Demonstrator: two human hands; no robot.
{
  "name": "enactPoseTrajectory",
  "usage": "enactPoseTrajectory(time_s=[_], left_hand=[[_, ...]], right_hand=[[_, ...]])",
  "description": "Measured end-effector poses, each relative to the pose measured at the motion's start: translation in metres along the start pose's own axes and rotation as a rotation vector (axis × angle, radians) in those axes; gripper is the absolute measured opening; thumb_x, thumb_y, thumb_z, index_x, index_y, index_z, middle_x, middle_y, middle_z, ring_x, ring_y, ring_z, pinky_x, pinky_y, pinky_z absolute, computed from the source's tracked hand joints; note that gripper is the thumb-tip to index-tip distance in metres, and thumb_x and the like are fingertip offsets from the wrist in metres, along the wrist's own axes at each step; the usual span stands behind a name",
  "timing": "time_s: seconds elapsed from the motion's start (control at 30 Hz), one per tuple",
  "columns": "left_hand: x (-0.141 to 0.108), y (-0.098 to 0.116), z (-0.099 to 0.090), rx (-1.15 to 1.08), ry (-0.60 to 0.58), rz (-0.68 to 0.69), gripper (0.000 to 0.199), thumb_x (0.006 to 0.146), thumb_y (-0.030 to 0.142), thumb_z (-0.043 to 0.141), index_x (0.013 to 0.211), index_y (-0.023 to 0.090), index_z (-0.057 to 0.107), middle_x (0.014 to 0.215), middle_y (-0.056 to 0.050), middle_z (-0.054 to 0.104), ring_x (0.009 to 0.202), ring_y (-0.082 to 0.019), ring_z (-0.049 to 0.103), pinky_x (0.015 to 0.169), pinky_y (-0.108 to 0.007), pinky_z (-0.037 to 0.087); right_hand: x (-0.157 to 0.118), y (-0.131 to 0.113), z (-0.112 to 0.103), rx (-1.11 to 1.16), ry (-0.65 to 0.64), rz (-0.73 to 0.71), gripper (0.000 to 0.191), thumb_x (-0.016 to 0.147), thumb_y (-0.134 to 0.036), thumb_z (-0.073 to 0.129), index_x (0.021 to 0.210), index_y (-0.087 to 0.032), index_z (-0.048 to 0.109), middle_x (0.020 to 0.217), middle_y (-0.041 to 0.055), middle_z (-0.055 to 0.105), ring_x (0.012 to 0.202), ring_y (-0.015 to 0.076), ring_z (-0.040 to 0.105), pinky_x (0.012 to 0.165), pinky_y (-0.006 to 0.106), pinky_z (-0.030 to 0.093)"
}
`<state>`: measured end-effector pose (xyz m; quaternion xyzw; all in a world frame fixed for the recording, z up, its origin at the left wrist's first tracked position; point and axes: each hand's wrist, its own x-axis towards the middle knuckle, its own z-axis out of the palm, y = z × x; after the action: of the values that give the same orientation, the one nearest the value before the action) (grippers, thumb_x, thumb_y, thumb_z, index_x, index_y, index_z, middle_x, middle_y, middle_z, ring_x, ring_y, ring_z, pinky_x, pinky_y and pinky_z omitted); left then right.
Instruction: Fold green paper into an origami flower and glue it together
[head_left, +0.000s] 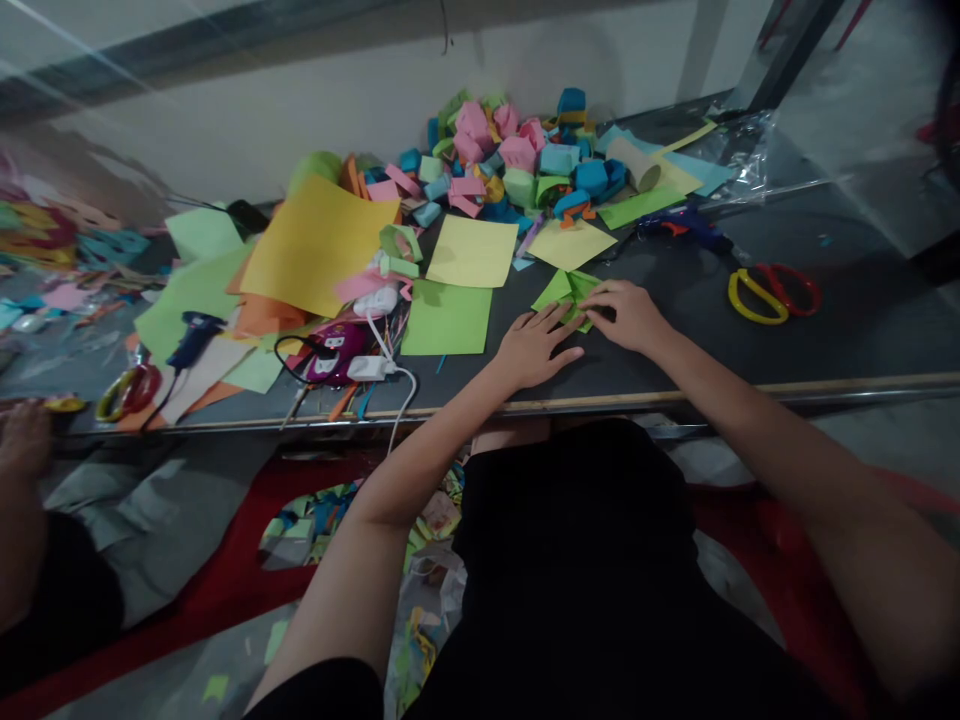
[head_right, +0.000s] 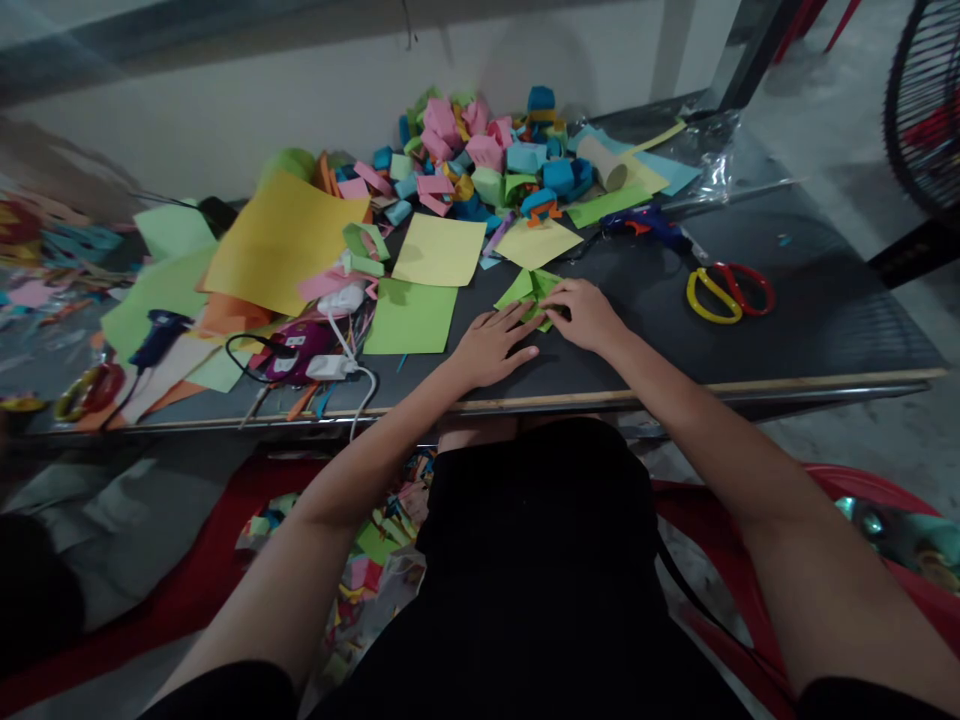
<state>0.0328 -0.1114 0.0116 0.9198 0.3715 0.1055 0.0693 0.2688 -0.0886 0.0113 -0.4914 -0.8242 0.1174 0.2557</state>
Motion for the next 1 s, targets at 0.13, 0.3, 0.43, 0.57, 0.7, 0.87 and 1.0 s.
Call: enactPoseTrajectory(time_s=[0.13, 0.3, 0.43, 0.57, 0.7, 0.87, 1.0], left_hand=[[-0.001, -0.005, -0.002, 0.003, -0.040, 0.039, 0.074, 0.104, 0.072, 0.024, 0.165, 0.032, 0.039, 0.174, -0.010, 0.032, 0.160, -0.037, 0.032, 0.123, -0.055, 0.032], [-0.001, -0.002, -0.005, 0.004, -0.056, 0.049, 0.069, 0.104, 0.071, 0.031, 0.161, 0.036, 0.046, 0.174, -0.010, 0.031, 0.160, -0.040, 0.030, 0.122, -0.057, 0.033], [0.002, 0.006, -0.001, 0.007, -0.045, 0.026, 0.070, 0.098, 0.075, 0.045, 0.159, 0.041, 0.047, 0.175, -0.007, 0.030, 0.160, -0.045, 0.026, 0.120, -0.060, 0.034], [0.005, 0.006, 0.000, -0.022, -0.041, 0.043, 0.067, 0.098, 0.073, 0.048, 0.158, 0.044, 0.048, 0.175, -0.005, 0.030, 0.161, -0.047, 0.024, 0.120, -0.063, 0.034], [0.000, 0.002, -0.007, -0.037, -0.064, 0.108, 0.064, 0.101, 0.070, 0.043, 0.156, 0.039, 0.052, 0.174, -0.009, 0.032, 0.161, -0.044, 0.025, 0.121, -0.065, 0.032], [-0.011, -0.006, -0.018, -0.059, -0.003, 0.105, 0.062, 0.109, 0.057, 0.027, 0.161, 0.027, 0.046, 0.171, -0.012, 0.038, 0.159, -0.030, 0.036, 0.123, -0.051, 0.038], [-0.013, -0.007, -0.015, -0.019, -0.043, 0.033, 0.065, 0.110, 0.057, 0.022, 0.160, 0.023, 0.046, 0.167, -0.011, 0.045, 0.156, -0.028, 0.041, 0.126, -0.050, 0.036]], right_hand=[[0.001, -0.001, 0.000, 0.016, 0.010, 0.020, 0.032, 0.097, -0.035, 0.060, 0.119, -0.031, 0.083, 0.122, 0.0143, 0.073, 0.111, 0.0355, 0.067, 0.100, 0.056, 0.052], [0.003, 0.001, -0.001, 0.072, 0.012, 0.039, 0.031, 0.095, -0.034, 0.059, 0.110, -0.027, 0.085, 0.117, 0.0138, 0.073, 0.106, 0.0336, 0.066, 0.094, 0.052, 0.053], [0.004, 0.002, -0.003, 0.089, -0.002, 0.053, 0.032, 0.095, -0.036, 0.058, 0.109, -0.029, 0.085, 0.116, 0.0116, 0.073, 0.101, 0.0309, 0.066, 0.091, 0.050, 0.054], [0.006, 0.005, -0.001, 0.058, -0.054, -0.001, 0.041, 0.099, -0.033, 0.052, 0.130, -0.031, 0.078, 0.122, 0.0134, 0.071, 0.110, 0.0336, 0.063, 0.096, 0.054, 0.053], [0.009, 0.011, 0.002, 0.013, -0.108, -0.092, 0.045, 0.100, -0.028, 0.045, 0.127, -0.026, 0.080, 0.126, 0.0169, 0.067, 0.119, 0.0358, 0.058, 0.103, 0.058, 0.050], [0.008, 0.010, 0.003, 0.024, -0.096, -0.120, 0.038, 0.099, -0.029, 0.051, 0.118, -0.025, 0.083, 0.124, 0.0167, 0.067, 0.113, 0.0340, 0.060, 0.104, 0.058, 0.048], [0.004, 0.005, -0.001, 0.016, -0.105, -0.079, 0.041, 0.101, -0.046, 0.054, 0.130, -0.028, 0.078, 0.124, 0.0167, 0.065, 0.116, 0.0360, 0.057, 0.102, 0.057, 0.048]])
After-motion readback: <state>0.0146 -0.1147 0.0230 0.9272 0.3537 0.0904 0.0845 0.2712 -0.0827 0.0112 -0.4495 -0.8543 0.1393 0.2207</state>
